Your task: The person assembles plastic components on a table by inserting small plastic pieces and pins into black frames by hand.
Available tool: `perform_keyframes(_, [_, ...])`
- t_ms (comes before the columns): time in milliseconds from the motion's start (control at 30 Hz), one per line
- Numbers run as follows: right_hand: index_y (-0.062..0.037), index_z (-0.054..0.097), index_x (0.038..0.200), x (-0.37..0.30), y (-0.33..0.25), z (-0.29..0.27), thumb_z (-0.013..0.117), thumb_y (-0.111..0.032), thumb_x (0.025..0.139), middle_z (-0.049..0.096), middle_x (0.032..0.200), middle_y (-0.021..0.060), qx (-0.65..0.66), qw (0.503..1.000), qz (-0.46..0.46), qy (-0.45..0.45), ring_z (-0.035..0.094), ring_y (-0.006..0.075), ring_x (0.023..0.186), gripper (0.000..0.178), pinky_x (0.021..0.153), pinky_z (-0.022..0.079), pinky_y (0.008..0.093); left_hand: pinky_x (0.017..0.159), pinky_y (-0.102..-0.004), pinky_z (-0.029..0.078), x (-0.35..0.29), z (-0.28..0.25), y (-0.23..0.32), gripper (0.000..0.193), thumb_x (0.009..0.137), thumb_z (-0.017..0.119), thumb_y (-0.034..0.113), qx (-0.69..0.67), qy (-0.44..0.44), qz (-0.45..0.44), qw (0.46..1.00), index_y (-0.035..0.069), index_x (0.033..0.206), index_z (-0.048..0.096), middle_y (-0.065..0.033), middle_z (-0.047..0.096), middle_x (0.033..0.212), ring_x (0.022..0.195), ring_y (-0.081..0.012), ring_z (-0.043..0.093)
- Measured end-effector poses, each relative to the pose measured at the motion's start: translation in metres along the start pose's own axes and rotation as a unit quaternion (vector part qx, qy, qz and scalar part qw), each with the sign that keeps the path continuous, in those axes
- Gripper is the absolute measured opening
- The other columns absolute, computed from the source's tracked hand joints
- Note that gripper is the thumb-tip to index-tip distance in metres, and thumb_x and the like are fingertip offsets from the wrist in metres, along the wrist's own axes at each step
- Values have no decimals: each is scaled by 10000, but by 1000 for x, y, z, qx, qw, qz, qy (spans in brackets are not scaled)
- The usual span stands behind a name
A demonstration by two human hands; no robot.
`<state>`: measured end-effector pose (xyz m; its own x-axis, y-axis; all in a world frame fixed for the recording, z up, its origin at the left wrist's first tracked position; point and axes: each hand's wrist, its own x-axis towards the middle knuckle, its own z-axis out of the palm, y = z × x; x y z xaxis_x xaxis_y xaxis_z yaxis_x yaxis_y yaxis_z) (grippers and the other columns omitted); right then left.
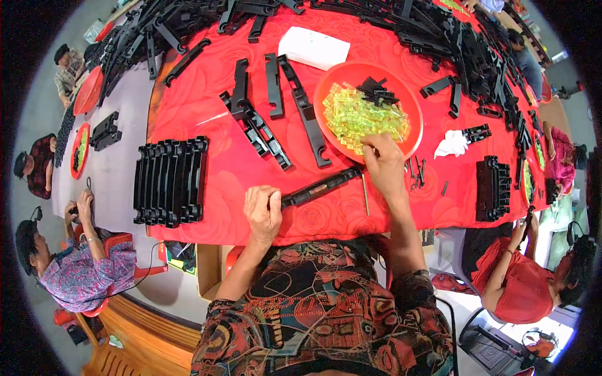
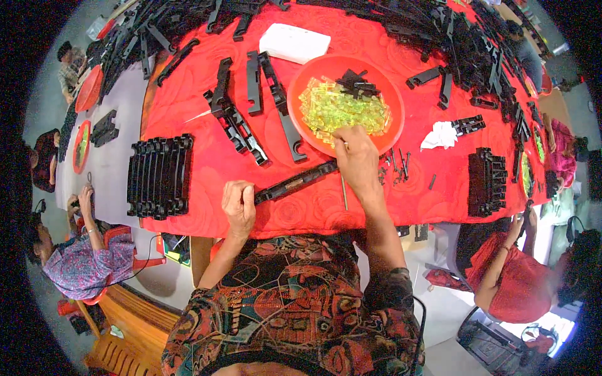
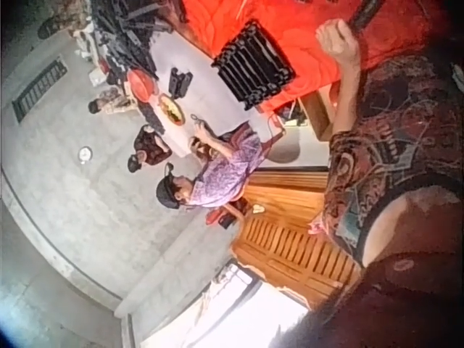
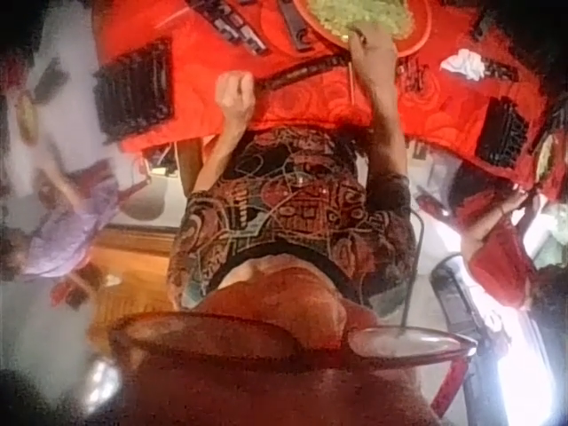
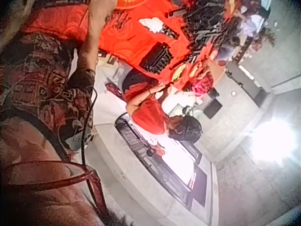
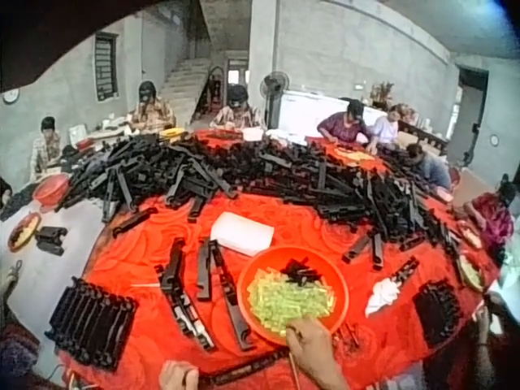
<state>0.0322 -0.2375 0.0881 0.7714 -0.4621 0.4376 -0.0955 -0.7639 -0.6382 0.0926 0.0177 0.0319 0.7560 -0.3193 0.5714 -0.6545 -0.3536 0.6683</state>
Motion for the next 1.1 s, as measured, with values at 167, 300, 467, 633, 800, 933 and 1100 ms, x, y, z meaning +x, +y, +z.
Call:
perform_keyframes(167, [-22,662,892,26,29,24,527,-51,785,604,832,175,-86,975,-23,-202,585,347,740,175,687,475,438,656,-382,423,0,1,-3,70,830,592,56,-4,-38,-17,999,3,787,575,-128,580,769,710,-297,552])
perform_keyframes(300, [-32,663,929,30,24,33,520,-85,792,594,845,206,-109,977,8,-182,586,365,750,206,697,471,466,663,-384,430,-1,0,-4,77,835,589,48,-26,-47,-65,996,-6,781,576,-139,576,753,710,-302,554])
perform_keyframes(467, [-33,645,912,26,20,35,551,-91,776,584,840,213,-74,991,-13,-111,586,375,752,176,682,471,463,663,-379,432,2,1,-4,83,831,595,44,-24,-49,-66,996,-10,771,577,-138,576,738,707,-302,554])
perform_keyframes(633, [-34,627,859,24,26,35,559,-103,781,583,829,206,-57,990,-9,-126,585,384,783,125,690,473,469,663,-378,432,3,3,-4,80,829,599,42,-27,-53,-59,997,-11,771,580,-137,576,736,705,-301,554])
perform_keyframes(800, [-37,626,855,22,30,37,553,-113,797,583,839,215,-50,993,2,-110,585,396,800,119,700,475,481,665,-378,430,1,2,-5,91,832,598,49,-21,-64,-73,995,-10,766,576,-139,576,737,703,-301,551])
perform_keyframes(933, [-43,635,853,41,44,27,561,-124,805,587,848,213,-80,996,-15,-43,592,393,794,121,703,477,483,666,-387,419,1,0,-5,101,841,591,55,-17,-76,-57,995,-7,764,568,-139,559,726,694,-305,542])
perform_keyframes(1100, [-64,655,892,81,71,17,554,-132,815,587,853,214,-205,978,39,-28,592,392,814,144,716,486,483,659,-389,414,1,2,-7,108,843,596,65,-13,-76,-41,996,1,763,564,-135,553,723,690,-306,537])
